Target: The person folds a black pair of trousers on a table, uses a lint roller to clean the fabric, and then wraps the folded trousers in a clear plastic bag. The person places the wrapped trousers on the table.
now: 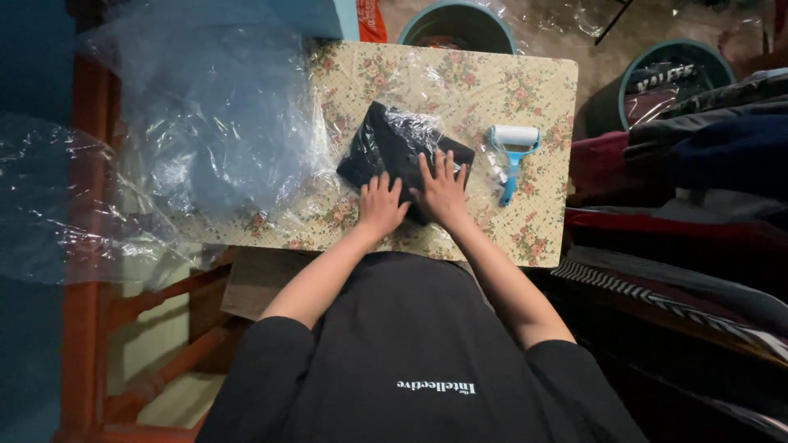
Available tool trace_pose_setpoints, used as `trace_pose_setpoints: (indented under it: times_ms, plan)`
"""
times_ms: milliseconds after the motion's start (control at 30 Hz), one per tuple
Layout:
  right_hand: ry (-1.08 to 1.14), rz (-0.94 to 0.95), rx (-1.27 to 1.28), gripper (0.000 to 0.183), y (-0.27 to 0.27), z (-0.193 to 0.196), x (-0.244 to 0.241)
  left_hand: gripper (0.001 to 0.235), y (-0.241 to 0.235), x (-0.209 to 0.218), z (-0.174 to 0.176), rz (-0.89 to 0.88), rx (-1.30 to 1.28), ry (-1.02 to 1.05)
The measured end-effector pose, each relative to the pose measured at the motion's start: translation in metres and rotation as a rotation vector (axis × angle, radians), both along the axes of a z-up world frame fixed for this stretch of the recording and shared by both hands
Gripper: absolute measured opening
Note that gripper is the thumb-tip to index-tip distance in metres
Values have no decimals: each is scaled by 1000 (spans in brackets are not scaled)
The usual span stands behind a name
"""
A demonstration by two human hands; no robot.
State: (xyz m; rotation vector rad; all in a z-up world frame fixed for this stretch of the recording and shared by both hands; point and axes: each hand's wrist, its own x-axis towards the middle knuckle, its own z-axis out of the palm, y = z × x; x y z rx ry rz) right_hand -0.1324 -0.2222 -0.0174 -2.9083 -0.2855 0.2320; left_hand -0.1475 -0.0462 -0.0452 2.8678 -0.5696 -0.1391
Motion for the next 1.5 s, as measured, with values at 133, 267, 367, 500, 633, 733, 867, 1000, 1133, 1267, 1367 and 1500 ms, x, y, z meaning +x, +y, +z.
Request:
trace_pose_setpoints:
  times_ms: [133, 267, 367, 500, 633, 733, 867, 1000, 1133, 1267, 1367, 1500]
  plan:
    - [68, -27, -52, 87, -18, -32, 15, 66, 10, 12, -24, -60, 51, 196]
    - [203, -37, 22, 83, -42, -57, 35, 63, 16, 34, -45, -95, 25, 238]
    - [146, -59, 77, 81, -47, -63, 33, 48, 22, 55, -67, -30, -56, 107]
    - [-253, -165, 48, 89, -46, -70, 13, 48, 31, 80, -2, 220, -183, 40]
    - [-351, -271, 36, 80, -52, -43, -2, 70, 39, 102, 21, 381, -136, 242]
    - [-304, -360, 92, 81, -60, -23, -1, 81, 47, 113, -20, 391, -231, 480]
    - [-92, -401, 240, 78, -81, -42, 8, 83, 46, 115, -2, 437, -190, 663]
    - [-128, -405, 324, 68, -117, -117, 26, 96, 63, 126, -19, 568, -225, 820]
    - [-127, -448, 419, 58, -137, -138, 52, 75, 63, 151, -98, 698, -494, 654]
    - [12, -573, 544, 50, -131, -108, 61, 66, 56, 161, -131, 784, -758, 632]
    - [69, -671, 531, 50, -133, -87, 65, 45, 47, 164, -141, 779, -803, 618]
    - [-548, -473, 271, 67, -145, -93, 75, 42, 44, 156, -113, 771, -907, 669]
